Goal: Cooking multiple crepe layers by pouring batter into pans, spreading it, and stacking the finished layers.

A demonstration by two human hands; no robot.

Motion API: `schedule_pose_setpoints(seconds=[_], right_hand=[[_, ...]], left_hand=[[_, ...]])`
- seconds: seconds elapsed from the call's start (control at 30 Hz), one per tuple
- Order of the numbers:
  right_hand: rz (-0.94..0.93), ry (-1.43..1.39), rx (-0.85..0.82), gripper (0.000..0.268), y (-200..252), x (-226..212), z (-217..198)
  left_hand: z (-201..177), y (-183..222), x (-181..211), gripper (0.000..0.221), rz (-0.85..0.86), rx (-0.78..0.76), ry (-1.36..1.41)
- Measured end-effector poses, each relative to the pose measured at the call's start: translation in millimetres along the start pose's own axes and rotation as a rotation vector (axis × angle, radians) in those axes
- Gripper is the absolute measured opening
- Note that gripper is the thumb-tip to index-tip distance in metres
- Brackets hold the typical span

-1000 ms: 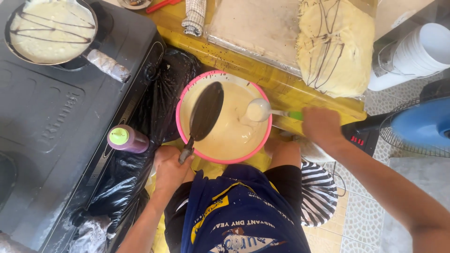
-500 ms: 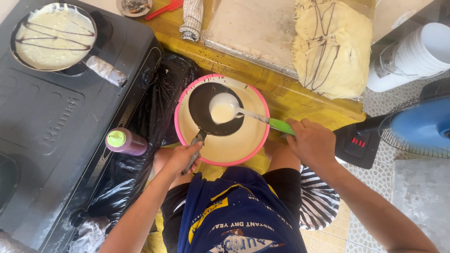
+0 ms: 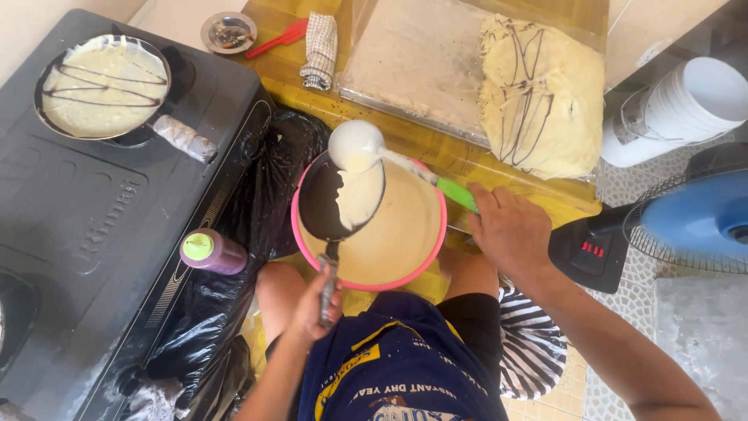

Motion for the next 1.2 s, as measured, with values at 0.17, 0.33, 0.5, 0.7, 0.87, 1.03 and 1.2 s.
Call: schedule_pose_setpoints(seconds=[0.17,0.33,0.5,0.7,0.87,1.03,1.2], right_hand=[[-0.036,-0.024,0.044,0.029,-14.2,1.0,-54.2],[-0.038,0.008,0.010,0.026,0.4,11.9,-74.1],[-0.022,-0.085,-0.083,0.031,1.7,-1.0,-64.8],[0.143,-0.221,-0.419,0.041,1.8,2.6,-12.9],[0.257,-0.303,-0.631,0.041,14.2,9.9,9.8],[0.311,-0.327,-0.696,0.043,20.9,22.9,17.5],[0.250,0.065,-0.254,0.044,7.6,52.8,-8.0]], left_hand=[[10.0,-29.7,-18.9,0.042,0.246,-0.115,-0.045],[48.2,-19.2,18.8,0.033,0.412,-0.119,-0.127],[93.5,18.5,34.8,0.045,0.118,-0.091,-0.137],[101.6,38.6,61.4,0.051,-0.216,0.011,-0.322],[117.8,61.0,77.3,0.047,-0.146,0.013,-0.585],[93.1,45.9,51.0,0.041,-0.007,0.009,-0.627],[60.9,18.6,0.7,0.034,0.113,-0.125,-0.287]])
Point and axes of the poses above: each hand's wrist, its own y-axis away from the middle knuckle, its own z-axis out of the palm, x = y × z, the point moved 7 cm from there along -y, towards the middle knuckle, and after that the axes turned 13 degrees about y, right-handed, at the moved point
